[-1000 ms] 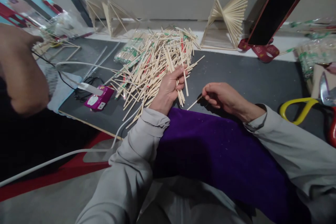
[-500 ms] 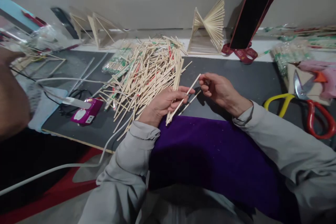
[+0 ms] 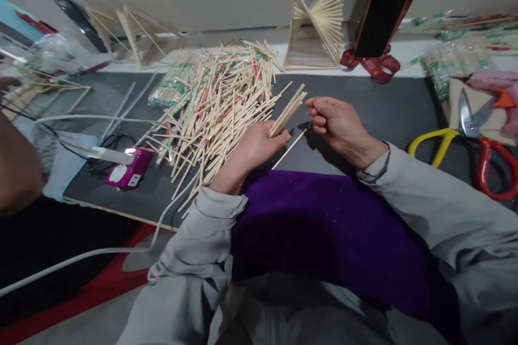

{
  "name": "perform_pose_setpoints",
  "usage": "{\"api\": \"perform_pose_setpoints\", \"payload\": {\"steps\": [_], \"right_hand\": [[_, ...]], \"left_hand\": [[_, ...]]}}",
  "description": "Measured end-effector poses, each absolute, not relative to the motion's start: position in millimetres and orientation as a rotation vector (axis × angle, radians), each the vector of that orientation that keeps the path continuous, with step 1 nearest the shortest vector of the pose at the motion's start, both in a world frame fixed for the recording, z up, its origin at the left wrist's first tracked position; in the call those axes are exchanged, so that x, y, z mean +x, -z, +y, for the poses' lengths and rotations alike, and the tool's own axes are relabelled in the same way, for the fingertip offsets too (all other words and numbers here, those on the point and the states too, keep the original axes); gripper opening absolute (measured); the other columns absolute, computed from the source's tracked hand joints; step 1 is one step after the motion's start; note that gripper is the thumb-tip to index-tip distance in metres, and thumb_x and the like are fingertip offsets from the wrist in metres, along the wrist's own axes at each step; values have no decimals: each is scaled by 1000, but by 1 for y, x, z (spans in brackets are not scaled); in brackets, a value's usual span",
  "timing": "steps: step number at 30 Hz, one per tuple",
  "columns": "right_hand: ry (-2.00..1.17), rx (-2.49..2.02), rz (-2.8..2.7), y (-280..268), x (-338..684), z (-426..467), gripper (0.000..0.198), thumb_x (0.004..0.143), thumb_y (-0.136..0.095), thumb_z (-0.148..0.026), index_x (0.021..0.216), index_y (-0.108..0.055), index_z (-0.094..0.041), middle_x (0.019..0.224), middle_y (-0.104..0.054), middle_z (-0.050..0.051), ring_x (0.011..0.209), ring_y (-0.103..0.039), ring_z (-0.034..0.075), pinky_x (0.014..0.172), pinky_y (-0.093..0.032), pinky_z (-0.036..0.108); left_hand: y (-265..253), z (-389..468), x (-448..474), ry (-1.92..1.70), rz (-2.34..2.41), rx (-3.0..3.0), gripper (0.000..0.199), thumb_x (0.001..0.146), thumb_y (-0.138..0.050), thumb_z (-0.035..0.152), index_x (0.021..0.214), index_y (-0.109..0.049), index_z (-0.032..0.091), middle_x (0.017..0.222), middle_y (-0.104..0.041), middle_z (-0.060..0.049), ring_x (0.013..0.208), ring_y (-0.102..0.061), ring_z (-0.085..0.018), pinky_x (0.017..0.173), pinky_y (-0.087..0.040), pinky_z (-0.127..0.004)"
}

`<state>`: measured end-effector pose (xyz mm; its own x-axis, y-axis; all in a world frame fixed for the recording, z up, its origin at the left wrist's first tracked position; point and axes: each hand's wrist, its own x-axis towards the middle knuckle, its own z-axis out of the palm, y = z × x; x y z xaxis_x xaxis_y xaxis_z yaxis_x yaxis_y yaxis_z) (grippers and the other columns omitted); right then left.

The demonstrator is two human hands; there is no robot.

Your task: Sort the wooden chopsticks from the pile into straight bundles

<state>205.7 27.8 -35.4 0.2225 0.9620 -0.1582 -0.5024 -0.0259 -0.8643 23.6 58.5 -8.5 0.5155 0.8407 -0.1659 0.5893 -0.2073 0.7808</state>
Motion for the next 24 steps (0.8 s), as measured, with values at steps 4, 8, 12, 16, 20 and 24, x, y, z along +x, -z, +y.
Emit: {"api": "perform_pose_setpoints", "payload": {"steps": [4,8,12,16,20,24], "right_hand": [[-1238,-1037,-560,39,210,33,18,95,-56,-12,79,-64,-11,64,-48,-4,45,-37,2,37,-28,14],[-1227,-1030,-567,41,212,35,19,95,-54,-11,79,-64,-10,62,-47,-3,45,-38,2,36,-28,15],[-1213,-1031,-587,43,216,35,14,93,-56,-13,82,-65,-10,67,-51,-2,46,-39,2,37,-28,15],[-1244,-1064,-610,44,219,34,13,91,-58,-13,82,-66,-11,68,-51,-2,47,-39,2,37,-28,15],[-1459,-1024,-680,45,218,32,19,94,-59,-22,85,-69,-9,69,-53,1,48,-41,4,37,-29,15],[-1630,-917,-747,43,215,28,29,93,-64,-38,89,-71,-10,73,-59,3,50,-45,6,40,-37,18]], "left_hand": [[19,58,33,-147,1379,2369,17,76,-72,33,76,-71,17,65,-60,-3,63,-51,-15,59,-31,-29],[26,57,36,-113,1400,2342,16,77,-72,32,82,-74,17,67,-64,-4,63,-54,-16,60,-33,-29],[23,60,29,-283,1377,2158,11,76,-68,27,73,-69,17,58,-55,0,54,-47,-11,54,-30,-26],[14,64,18,-453,1207,1597,11,74,-68,25,77,-61,17,54,-51,5,42,-37,-5,43,-22,-22],[7,66,13,-444,1018,1324,17,70,-70,19,85,-64,14,63,-62,1,37,-36,-1,37,-16,-19],[6,65,13,-398,948,1269,14,71,-70,20,82,-68,11,59,-63,1,33,-34,0,34,-16,-19]]}}
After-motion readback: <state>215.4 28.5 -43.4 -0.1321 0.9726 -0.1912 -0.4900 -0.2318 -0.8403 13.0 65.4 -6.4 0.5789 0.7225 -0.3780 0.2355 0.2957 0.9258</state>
